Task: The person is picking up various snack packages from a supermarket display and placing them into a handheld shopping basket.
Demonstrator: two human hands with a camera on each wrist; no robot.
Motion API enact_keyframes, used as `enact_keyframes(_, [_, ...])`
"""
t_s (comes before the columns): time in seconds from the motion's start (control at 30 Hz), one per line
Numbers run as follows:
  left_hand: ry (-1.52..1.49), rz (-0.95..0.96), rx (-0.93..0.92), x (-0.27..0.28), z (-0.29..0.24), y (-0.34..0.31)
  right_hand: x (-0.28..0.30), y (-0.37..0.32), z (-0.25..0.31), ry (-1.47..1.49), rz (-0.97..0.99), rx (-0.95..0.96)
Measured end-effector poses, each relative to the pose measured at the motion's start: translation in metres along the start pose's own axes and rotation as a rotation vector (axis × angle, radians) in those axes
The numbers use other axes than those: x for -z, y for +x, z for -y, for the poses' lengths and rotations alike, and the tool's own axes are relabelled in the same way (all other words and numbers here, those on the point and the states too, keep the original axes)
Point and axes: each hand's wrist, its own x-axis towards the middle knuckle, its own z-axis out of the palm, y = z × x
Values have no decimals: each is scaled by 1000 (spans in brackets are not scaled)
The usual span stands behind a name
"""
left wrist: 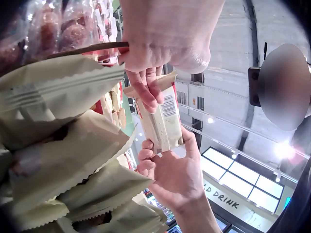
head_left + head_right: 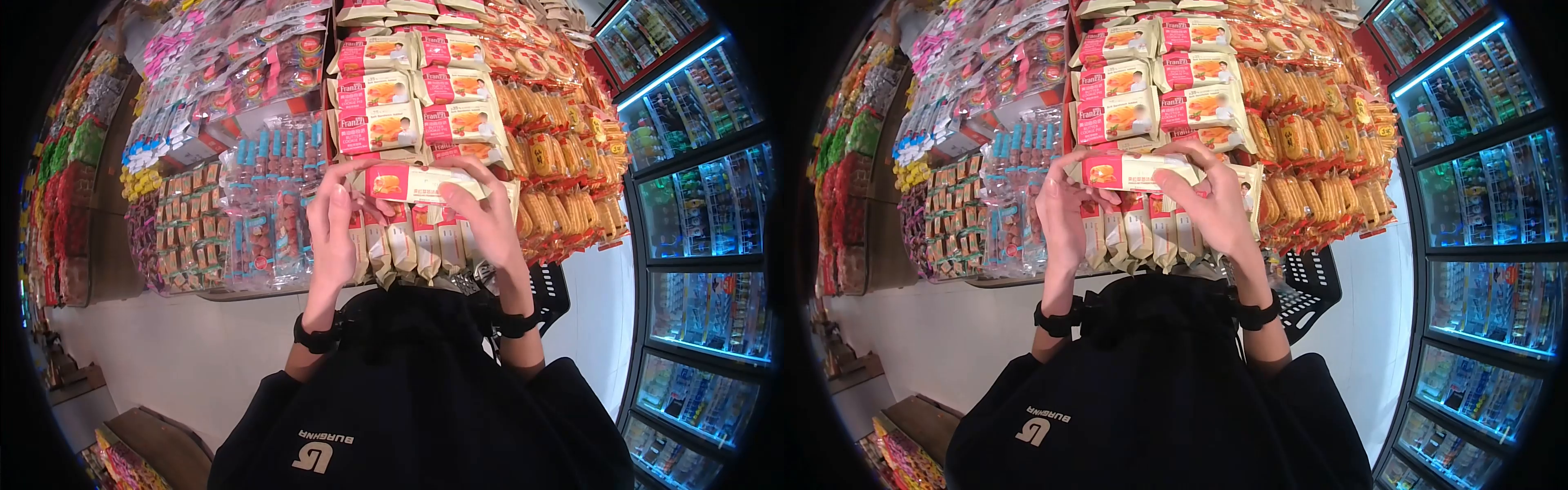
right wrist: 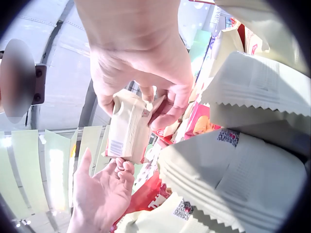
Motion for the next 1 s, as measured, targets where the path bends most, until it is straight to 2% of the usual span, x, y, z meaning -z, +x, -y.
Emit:
enact_keyframes(0.1, [36, -22, -8, -6, -9, 2, 10, 3, -8, -205, 150, 241])
enact_keyframes(0.2, [130, -1, 3, -9, -13, 0, 13, 0, -2, -214, 197, 228])
enact_keyframes(0.33, [343, 11, 46, -1, -8, -2, 18, -2, 7, -505, 140, 350])
enact_keyframes(0.43, [671, -28, -404, 3, 1, 8, 26, -1, 9, -589, 157, 339])
enact_keyframes(0.53, [364, 29, -260, 5, 2, 10, 28, -1, 9, -662, 245, 287])
enact_keyframes(0.6, [363, 58, -267, 3, 0, 11, 18, -3, 6, -633, 321, 278])
enact_keyframes(0.63, [319, 79, -235, 4, -1, 10, 8, -4, 6, -570, 346, 291])
enact_keyframes(0.7, [167, 69, -185, 0, -1, 7, -6, -5, -4, -680, 347, 395])
enact_keyframes(0.83, [309, 2, 9, -10, -2, 2, -15, -7, -15, -849, 301, 473])
enact_keyframes(0.93, [787, 192, -93, -17, -6, 3, -8, -12, -16, -837, 235, 479])
enact_keyframes(0.97, [802, 270, -172, -15, 3, 5, -3, -13, -16, -819, 212, 479])
enact_keyframes(1.0, [814, 286, -172, -15, 8, 4, 4, -15, -14, -844, 207, 458])
